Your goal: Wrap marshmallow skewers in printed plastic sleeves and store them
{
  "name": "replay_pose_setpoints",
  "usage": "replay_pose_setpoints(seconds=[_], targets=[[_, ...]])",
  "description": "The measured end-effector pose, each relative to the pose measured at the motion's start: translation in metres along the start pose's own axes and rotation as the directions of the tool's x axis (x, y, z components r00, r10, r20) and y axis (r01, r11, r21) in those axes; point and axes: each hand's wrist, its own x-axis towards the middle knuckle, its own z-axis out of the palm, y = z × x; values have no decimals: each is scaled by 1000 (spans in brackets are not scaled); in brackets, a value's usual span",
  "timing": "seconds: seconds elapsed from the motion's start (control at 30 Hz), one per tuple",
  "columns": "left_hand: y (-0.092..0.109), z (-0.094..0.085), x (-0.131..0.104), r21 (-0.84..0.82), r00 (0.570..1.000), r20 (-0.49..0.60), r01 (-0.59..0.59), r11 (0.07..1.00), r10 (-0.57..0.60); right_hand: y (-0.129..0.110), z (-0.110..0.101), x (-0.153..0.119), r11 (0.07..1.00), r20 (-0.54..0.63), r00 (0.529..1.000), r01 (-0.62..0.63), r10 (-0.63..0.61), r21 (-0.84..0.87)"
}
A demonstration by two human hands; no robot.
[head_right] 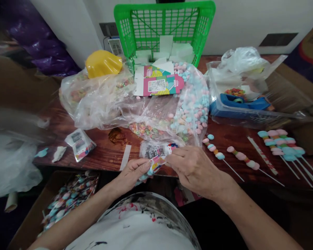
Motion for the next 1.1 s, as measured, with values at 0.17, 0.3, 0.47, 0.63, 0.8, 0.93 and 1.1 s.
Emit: replay_pose_setpoints(seconds=[0.17,0.3,0.47,0.63,0.8,0.93,1.1], targets=[[-5,0,-4,-5,994,-70,-82,997,81,-7,11,8,999,129,992,15,-10,-38],[1,-5,-9,23,995,-34,-96,995,97,-7,18,10,999,160,987,32,-28,-25],[2,-5,-9,-73,997,30,-74,995,77,-12,29,19,999,204,978,41,-42,9],[-6,-8,-7,-271,931,-363,-149,951,42,-23,45,24,892,-139,913,-328,384,312],[-3,-10,-2,-169,850,-490,-310,936,193,-45,84,27,672,-148,798,-372,584,640],[-7,-5,-3,-223,849,-502,-310,924,164,-50,102,36,661,-228,795,-266,562,702],[-15,-10,-16,-227,900,-412,-256,940,145,-46,100,37,764,-322,812,-216,486,608]])
